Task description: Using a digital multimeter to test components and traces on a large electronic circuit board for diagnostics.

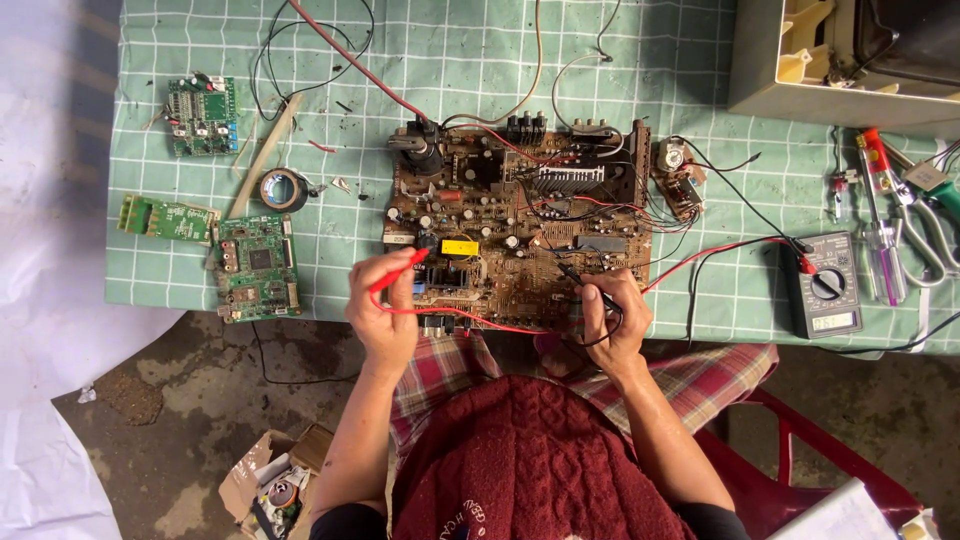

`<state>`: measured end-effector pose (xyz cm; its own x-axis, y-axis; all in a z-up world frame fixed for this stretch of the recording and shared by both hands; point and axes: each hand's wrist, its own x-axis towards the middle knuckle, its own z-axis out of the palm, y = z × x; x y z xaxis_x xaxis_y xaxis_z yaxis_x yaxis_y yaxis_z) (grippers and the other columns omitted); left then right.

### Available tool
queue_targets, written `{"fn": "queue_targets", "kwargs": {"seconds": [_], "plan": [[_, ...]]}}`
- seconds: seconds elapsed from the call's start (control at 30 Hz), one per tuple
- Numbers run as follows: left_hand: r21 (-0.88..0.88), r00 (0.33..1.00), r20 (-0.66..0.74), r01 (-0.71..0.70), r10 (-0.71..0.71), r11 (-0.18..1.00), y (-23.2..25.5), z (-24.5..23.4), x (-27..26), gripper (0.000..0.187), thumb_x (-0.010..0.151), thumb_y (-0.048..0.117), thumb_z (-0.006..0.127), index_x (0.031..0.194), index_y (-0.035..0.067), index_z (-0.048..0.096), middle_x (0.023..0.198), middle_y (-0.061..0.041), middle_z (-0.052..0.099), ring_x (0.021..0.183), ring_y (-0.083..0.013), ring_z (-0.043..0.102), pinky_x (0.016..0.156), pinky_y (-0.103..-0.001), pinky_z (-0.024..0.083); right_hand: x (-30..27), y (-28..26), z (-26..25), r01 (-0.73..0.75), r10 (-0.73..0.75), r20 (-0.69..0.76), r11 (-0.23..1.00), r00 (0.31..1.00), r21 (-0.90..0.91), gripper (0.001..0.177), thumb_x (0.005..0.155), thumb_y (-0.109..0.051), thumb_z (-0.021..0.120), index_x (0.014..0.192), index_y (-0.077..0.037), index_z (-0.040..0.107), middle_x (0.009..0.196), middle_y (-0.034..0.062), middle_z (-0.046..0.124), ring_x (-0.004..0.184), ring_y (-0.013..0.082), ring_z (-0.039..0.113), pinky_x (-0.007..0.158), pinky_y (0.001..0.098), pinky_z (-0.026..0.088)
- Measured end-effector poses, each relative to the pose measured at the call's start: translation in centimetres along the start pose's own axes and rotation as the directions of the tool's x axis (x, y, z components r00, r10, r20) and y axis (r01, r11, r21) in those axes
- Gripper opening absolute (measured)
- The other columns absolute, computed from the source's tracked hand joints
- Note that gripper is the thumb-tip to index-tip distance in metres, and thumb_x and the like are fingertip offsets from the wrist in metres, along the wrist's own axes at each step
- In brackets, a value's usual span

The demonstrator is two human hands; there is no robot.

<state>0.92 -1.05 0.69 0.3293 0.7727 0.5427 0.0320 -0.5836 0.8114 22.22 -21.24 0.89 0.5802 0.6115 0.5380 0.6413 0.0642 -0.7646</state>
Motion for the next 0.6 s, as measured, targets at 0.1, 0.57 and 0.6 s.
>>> {"fn": "queue_targets", "kwargs": {"seconds": [0.1, 0.57, 0.6], "plan": [[0.009, 0.999, 0.046, -0.014, 0.014, 1.000, 2.5, 1.4, -0.4, 0.009, 0.102, 0.007, 0.060, 0.107, 0.010, 0.067, 0.108, -0.006, 0.075, 0.100, -0.0218, 0.066, 0.095, -0.035, 0.046, 0.1, -0.5, -0.1, -0.002, 0.002, -0.012, 1.000, 1.000, 0.014, 0.018, 0.102, -0.011, 0.064, 0.099, 0.002, 0.074, 0.072, 0.0109, 0.071, 0.068, 0.0313, 0.066, 0.067, 0.0416, 0.055], [-0.088, 0.956, 0.293, 0.030, -0.003, 0.996, 3.8, 5.6, -5.6, 0.013, 0.099, 0.010, 0.064, 0.111, 0.010, 0.069, 0.111, -0.008, 0.076, 0.099, -0.0236, 0.068, 0.092, -0.037, 0.051, -2.3, 1.5, -1.0, 0.054, -0.046, -0.060, 0.989, 0.997, 0.138, 0.026, 0.104, -0.014, 0.059, 0.090, 0.004, 0.072, 0.067, 0.0132, 0.063, 0.060, 0.0277, 0.058, 0.060, 0.0374, 0.051], [-0.094, 0.952, 0.306, 0.046, -0.015, 0.994, 3.8, 5.8, -5.7, 0.014, 0.100, 0.010, 0.063, 0.112, 0.010, 0.068, 0.112, -0.009, 0.075, 0.100, -0.0244, 0.067, 0.092, -0.038, 0.051, -2.2, 1.7, -1.0, 0.064, -0.058, -0.049, 0.987, 0.997, 0.150, 0.026, 0.103, -0.013, 0.060, 0.090, 0.006, 0.072, 0.066, 0.0137, 0.064, 0.059, 0.0284, 0.057, 0.059, 0.0379, 0.051]]}}
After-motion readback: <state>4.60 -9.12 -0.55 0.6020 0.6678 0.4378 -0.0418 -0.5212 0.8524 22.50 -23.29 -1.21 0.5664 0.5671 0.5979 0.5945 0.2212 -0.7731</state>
